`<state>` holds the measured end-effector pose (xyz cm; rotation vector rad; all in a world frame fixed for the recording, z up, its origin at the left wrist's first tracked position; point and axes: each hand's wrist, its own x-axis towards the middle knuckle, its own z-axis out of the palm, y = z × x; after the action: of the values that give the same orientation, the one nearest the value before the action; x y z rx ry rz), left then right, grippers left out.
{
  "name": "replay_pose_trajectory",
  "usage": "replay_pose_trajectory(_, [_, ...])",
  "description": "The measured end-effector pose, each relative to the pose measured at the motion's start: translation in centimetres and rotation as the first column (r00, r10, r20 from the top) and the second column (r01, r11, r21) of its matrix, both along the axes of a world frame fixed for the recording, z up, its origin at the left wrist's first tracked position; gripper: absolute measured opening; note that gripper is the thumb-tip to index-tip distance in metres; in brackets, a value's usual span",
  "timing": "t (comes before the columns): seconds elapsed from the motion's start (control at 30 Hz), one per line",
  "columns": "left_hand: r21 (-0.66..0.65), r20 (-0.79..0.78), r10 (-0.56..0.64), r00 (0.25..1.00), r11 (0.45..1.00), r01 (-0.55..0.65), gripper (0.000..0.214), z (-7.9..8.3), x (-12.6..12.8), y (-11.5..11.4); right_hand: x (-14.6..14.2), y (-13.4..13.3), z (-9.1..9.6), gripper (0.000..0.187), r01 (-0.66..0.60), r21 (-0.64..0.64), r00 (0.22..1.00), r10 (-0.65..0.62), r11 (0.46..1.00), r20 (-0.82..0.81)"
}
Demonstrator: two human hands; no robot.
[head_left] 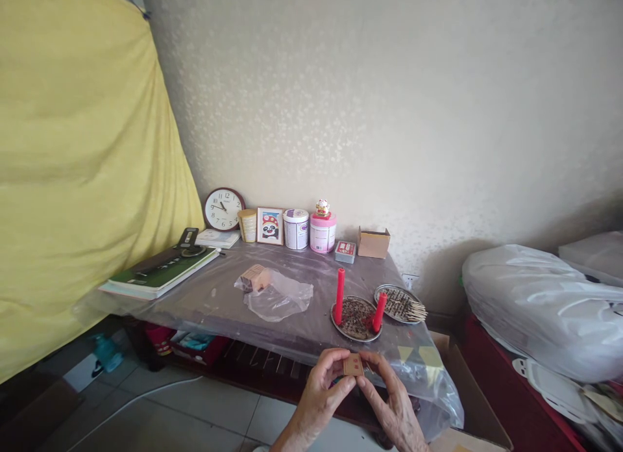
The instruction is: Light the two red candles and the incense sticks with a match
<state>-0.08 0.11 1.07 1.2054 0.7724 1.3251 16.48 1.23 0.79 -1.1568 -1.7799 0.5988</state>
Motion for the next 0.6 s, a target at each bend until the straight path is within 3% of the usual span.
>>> replay_pose_trajectory(0.6, [-0.015,0.008,0.011,1.0,1.0,-0.011,0.031,-0.32,0.09,0.22,0.1,-0.24,0.18,0.033,-0.01,-0.02,1.0,0.01,1.0,-0.019])
